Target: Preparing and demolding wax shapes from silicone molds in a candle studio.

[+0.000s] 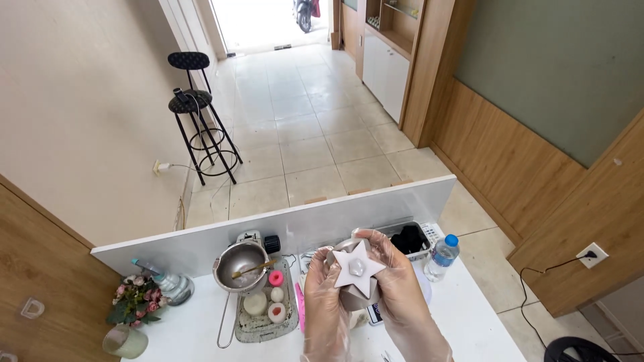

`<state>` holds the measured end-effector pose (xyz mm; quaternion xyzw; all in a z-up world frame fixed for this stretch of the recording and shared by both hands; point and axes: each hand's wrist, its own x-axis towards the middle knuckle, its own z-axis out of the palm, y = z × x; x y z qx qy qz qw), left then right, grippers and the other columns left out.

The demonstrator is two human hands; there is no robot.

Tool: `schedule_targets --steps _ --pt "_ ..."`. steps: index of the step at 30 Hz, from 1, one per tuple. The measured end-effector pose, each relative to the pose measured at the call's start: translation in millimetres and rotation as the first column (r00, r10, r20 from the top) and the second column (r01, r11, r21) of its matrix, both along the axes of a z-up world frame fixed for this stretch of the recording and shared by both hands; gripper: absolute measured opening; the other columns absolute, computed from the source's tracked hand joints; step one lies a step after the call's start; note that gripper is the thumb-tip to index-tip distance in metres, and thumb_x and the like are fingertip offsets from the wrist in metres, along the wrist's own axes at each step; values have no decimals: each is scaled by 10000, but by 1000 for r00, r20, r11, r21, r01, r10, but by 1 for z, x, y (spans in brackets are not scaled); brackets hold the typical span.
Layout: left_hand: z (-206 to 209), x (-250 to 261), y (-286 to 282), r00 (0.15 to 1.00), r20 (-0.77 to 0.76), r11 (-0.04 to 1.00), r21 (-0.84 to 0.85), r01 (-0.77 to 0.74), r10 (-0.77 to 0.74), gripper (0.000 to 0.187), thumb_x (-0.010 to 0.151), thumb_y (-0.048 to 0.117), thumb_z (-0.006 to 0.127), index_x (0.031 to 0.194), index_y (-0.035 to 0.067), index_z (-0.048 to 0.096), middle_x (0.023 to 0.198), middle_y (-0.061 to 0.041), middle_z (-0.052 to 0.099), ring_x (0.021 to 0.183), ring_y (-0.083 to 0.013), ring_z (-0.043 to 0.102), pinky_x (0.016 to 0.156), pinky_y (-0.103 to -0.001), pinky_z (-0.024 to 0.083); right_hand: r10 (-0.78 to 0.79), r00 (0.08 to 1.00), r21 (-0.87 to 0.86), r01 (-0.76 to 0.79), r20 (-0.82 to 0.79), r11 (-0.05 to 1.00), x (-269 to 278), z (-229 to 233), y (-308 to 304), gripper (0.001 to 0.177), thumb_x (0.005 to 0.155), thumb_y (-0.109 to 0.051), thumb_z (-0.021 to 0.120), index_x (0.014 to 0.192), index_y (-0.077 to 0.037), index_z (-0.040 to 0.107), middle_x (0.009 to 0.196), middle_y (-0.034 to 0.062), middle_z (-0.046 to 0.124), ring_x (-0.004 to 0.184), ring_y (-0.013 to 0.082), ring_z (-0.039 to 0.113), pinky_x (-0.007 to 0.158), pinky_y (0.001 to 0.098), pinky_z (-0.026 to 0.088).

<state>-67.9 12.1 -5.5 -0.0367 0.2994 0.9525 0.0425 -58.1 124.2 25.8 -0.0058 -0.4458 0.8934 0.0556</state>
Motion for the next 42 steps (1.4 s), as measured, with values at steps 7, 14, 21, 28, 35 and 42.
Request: schedule_targets --steps 7,14,21,28,35,42 --pt "1 10 2 1000 -18 1000 -26 1 -2 299 987 34 521 1284 35 499 1172 -106 647 1052 -193 670 899 -336 578 -17 999 31 15 45 999 8 -2 1 340 915 11 589 1253 -6 627 1100 109 717 997 171 695 851 293 573" --pt "10 29 -2 995 -97 1000 -21 21 -23 254 1022 47 532 1272 38 484 1171 -102 628 1071 -165 657 938 -315 573 6 1000 35 -5 -8 999 23 5 -1 325 941 7 617 1266 -7 623 1117 94 699 1016 157 679 877 281 561" --pt "16 36 -4 993 -110 999 -2 33 -33 288 1010 40 542 1290 44 477 1196 -92 641 1107 -159 651 972 -316 563 -1 1000 64 0 5 998 23 -2 -2 326 937 -12 636 1263 -10 628 1129 78 684 1026 142 671 885 277 564" --pt "4 34 -6 997 -81 1000 -10 13 -14 283 1013 32 542 1287 43 475 1207 -100 647 1122 -167 649 977 -324 562 -4 999 69 2 32 998 23 -6 -4 333 942 -21 645 1274 0 630 1144 71 677 1044 141 667 900 277 559" --pt "-5 33 -7 993 -120 999 48 -2 8 300 1014 12 571 1294 39 468 1221 -112 637 1137 -177 643 996 -330 553 7 1000 57 -8 6 998 24 -10 -6 334 958 -32 650 1288 9 627 1176 45 650 1083 133 660 933 275 555" --pt "-9 36 -4 991 -124 999 7 -44 45 312 1019 -6 561 1306 37 447 1237 -109 619 1149 -172 629 1007 -340 548 35 999 43 -35 2 998 24 -13 -6 361 952 -29 655 1310 -7 615 1178 69 661 1089 143 657 940 279 553"
